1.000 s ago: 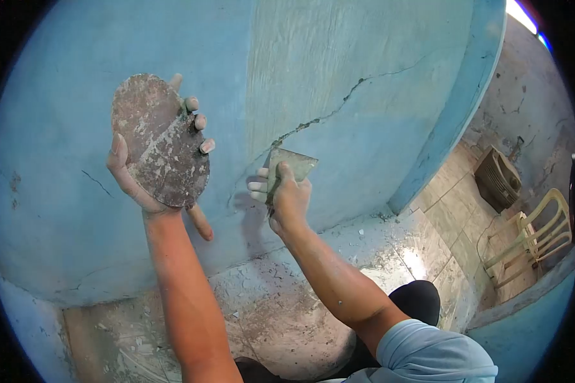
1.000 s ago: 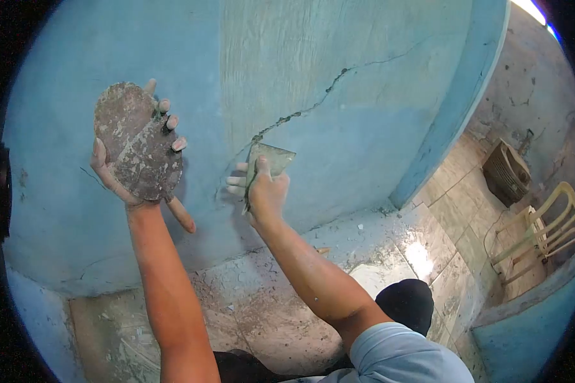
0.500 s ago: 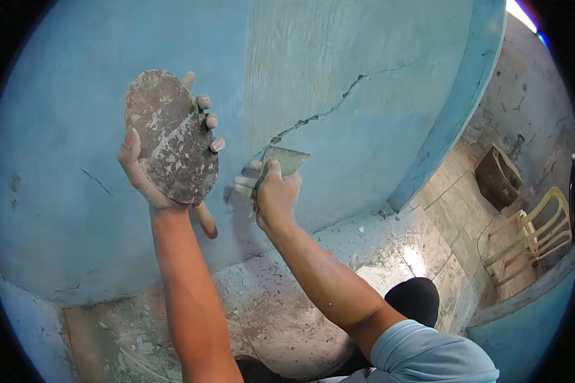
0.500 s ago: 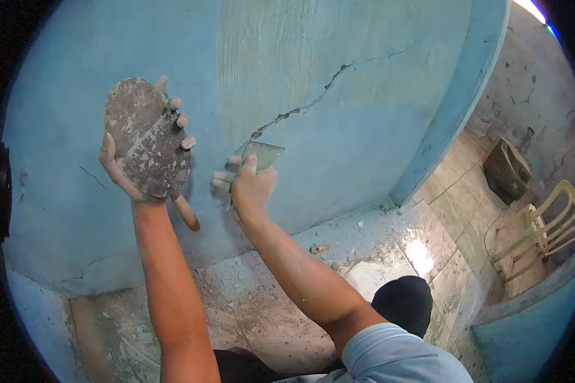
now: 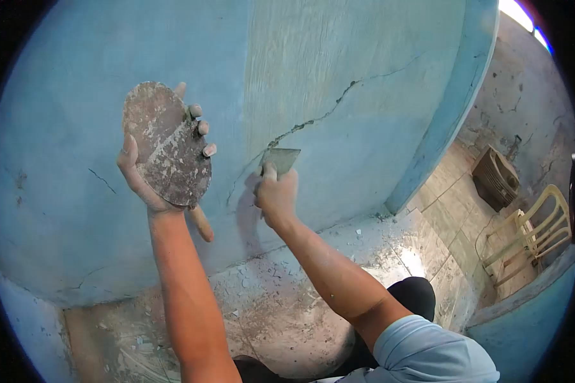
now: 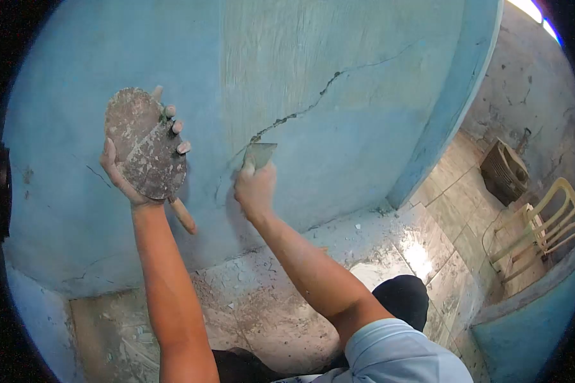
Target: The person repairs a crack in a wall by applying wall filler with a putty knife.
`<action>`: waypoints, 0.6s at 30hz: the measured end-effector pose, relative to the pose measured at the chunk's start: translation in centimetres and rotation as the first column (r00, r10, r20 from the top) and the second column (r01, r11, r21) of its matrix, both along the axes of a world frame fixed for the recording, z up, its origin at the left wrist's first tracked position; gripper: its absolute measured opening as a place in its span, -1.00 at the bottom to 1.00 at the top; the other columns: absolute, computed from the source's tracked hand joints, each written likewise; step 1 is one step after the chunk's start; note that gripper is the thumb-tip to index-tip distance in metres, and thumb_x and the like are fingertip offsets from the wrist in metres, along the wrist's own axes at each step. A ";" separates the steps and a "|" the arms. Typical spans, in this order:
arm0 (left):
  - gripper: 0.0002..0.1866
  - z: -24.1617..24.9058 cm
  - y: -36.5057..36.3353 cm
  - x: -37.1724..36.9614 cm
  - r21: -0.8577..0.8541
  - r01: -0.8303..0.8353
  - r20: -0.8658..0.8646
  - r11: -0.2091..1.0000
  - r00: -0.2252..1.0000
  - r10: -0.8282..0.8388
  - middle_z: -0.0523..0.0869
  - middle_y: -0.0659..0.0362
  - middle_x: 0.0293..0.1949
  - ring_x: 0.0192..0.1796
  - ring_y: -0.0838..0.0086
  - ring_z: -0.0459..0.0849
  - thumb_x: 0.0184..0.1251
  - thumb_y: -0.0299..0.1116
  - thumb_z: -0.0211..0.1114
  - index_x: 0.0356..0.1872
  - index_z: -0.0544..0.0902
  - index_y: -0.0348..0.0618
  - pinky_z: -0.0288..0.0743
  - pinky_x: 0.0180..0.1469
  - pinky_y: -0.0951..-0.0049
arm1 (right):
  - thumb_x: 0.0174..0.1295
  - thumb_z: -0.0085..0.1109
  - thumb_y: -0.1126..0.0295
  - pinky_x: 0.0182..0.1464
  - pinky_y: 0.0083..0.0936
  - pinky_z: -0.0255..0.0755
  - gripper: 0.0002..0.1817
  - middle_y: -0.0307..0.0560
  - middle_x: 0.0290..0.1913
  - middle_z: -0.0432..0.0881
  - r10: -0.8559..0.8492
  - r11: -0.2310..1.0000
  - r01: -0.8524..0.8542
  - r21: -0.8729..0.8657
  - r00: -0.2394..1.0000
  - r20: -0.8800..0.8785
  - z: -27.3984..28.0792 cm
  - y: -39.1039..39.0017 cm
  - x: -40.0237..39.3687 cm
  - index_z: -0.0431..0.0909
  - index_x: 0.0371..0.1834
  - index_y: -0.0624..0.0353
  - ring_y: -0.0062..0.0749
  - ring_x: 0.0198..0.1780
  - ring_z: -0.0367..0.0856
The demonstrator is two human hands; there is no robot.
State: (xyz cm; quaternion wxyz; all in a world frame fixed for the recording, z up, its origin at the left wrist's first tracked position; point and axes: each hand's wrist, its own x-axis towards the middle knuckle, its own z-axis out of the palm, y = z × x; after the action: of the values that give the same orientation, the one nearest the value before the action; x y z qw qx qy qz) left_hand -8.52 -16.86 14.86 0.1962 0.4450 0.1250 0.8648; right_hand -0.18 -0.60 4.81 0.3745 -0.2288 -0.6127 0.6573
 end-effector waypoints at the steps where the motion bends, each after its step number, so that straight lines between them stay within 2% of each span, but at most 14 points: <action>1: 0.19 0.1 0.0 0.2 0.000 -0.008 -0.003 1.000 1.000 0.008 0.61 -0.22 0.17 0.04 0.10 0.73 0.31 0.27 0.32 0.67 0.13 -0.55 0.73 -0.18 0.13 | 0.60 0.05 0.41 -0.59 -0.32 0.41 -0.86 -0.12 -0.40 0.63 -0.025 0.951 0.028 0.308 1.000 -0.012 -1.6 1.8 -0.3 0.54 0.00 0.25 -0.42 -0.53 0.59; 2: 0.19 0.2 0.0 0.2 0.002 -0.020 -0.005 1.000 1.000 0.020 0.61 -0.22 0.17 0.04 0.10 0.73 0.31 0.27 0.32 0.67 0.13 -0.55 0.73 -0.18 0.13 | 0.60 0.06 0.41 -0.58 -0.29 0.40 -0.84 -0.10 -0.39 0.65 -0.084 0.812 0.102 0.575 0.995 -0.058 -3.3 3.6 -0.5 0.56 0.01 0.27 -0.42 -0.52 0.62; 3: 0.19 0.3 0.0 0.5 0.011 -0.020 -0.008 1.000 1.000 0.020 0.61 -0.22 0.17 0.04 0.09 0.73 0.31 0.27 0.32 0.67 0.13 -0.55 0.73 -0.18 0.12 | 0.60 0.06 0.41 -0.58 -0.29 0.40 -0.84 -0.10 -0.43 0.64 -0.102 0.642 0.200 0.740 0.979 -0.177 -3.8 4.6 -0.2 0.58 -0.04 0.28 -0.43 -0.54 0.61; 6: 0.19 0.9 -0.1 0.6 0.027 -0.012 -0.036 1.000 0.999 0.013 0.61 -0.23 0.16 0.04 0.08 0.72 0.31 0.28 0.32 0.67 0.12 -0.55 0.73 -0.18 0.11 | 0.59 0.08 0.41 -0.56 -0.32 0.42 -0.83 -0.06 -0.43 0.70 -0.059 0.619 0.156 0.769 0.987 -0.152 -3.5 6.6 2.2 0.61 -0.04 0.29 -0.39 -0.53 0.66; 7: 0.19 1.0 -0.1 0.7 0.036 -0.007 -0.046 0.999 0.999 0.008 0.61 -0.24 0.16 0.04 0.07 0.72 0.31 0.28 0.32 0.67 0.12 -0.55 0.72 -0.18 0.11 | 0.59 0.09 0.41 -0.55 -0.33 0.44 -0.83 -0.05 -0.40 0.72 -0.033 0.806 0.029 0.591 0.999 -0.004 -3.6 6.5 3.2 0.60 0.01 0.30 -0.37 -0.50 0.69; 8: 0.19 0.9 0.1 0.9 0.045 0.004 -0.048 0.999 0.999 -0.002 0.60 -0.24 0.16 0.04 0.06 0.72 0.31 0.28 0.32 0.67 0.12 -0.54 0.72 -0.18 0.10 | 0.59 0.10 0.41 -0.55 -0.34 0.45 -0.81 -0.04 -0.37 0.74 0.028 0.933 -0.076 0.353 0.990 0.140 -3.7 6.6 4.1 0.59 0.06 0.30 -0.36 -0.47 0.72; 9: 0.20 0.7 0.2 1.0 0.049 0.013 -0.045 0.999 0.999 -0.010 0.60 -0.24 0.17 0.04 0.06 0.71 0.31 0.28 0.32 0.67 0.12 -0.54 0.72 -0.17 0.10 | 0.62 0.09 0.39 -0.53 -0.36 0.54 -0.77 0.01 -0.23 0.77 0.246 0.969 -0.246 -0.011 0.968 0.043 -2.5 6.2 5.0 0.54 0.13 0.33 -0.32 -0.43 0.75; 12: 0.20 0.7 0.3 0.8 0.053 0.038 -0.046 0.998 0.998 -0.036 0.59 -0.24 0.18 0.05 0.06 0.70 0.31 0.29 0.32 0.67 0.11 -0.54 0.71 -0.15 0.09 | 0.66 0.01 0.37 -0.48 -0.39 0.62 -0.75 -0.01 -0.29 0.80 0.195 0.901 -0.247 -0.357 0.965 -0.175 1.4 0.8 5.4 0.65 -0.04 0.31 -0.35 -0.39 0.75; 13: 0.20 0.6 0.3 0.7 0.053 0.047 -0.043 0.998 0.998 -0.045 0.59 -0.24 0.19 0.05 0.06 0.69 0.31 0.29 0.32 0.67 0.11 -0.54 0.71 -0.15 0.08 | 0.66 0.01 0.37 -0.50 -0.39 0.64 -0.74 0.05 -0.14 0.77 0.264 0.895 -0.286 -0.343 0.958 -0.111 1.1 0.8 4.9 0.58 0.03 0.38 -0.31 -0.43 0.71; 16: 0.20 0.6 0.0 0.7 0.038 0.036 -0.044 0.999 0.998 -0.034 0.58 -0.24 0.20 0.06 0.06 0.68 0.31 0.30 0.31 0.67 0.11 -0.54 0.69 -0.14 0.07 | 0.66 0.00 0.37 -0.52 -0.38 0.63 -0.74 0.08 -0.08 0.73 0.209 0.856 -0.288 -0.429 0.952 -0.222 1.0 -0.1 2.8 0.53 0.06 0.42 -0.31 -0.45 0.69; 18: 0.20 0.6 0.0 0.5 0.029 0.021 -0.048 0.999 0.999 -0.019 0.58 -0.24 0.20 0.06 0.06 0.68 0.32 0.30 0.31 0.67 0.11 -0.54 0.69 -0.14 0.07 | 0.65 0.00 0.39 -0.53 -0.40 0.62 -0.77 0.04 -0.16 0.73 0.173 0.865 -0.262 -0.428 0.956 -0.237 0.6 -0.4 2.3 0.53 0.03 0.39 -0.33 -0.46 0.68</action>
State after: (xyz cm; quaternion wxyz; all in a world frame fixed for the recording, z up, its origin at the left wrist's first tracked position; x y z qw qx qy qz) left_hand -8.02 -16.85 15.46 0.1952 0.4697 0.1125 0.8536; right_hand 2.08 -1.04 5.45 0.2907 -0.1751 -0.4250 0.8392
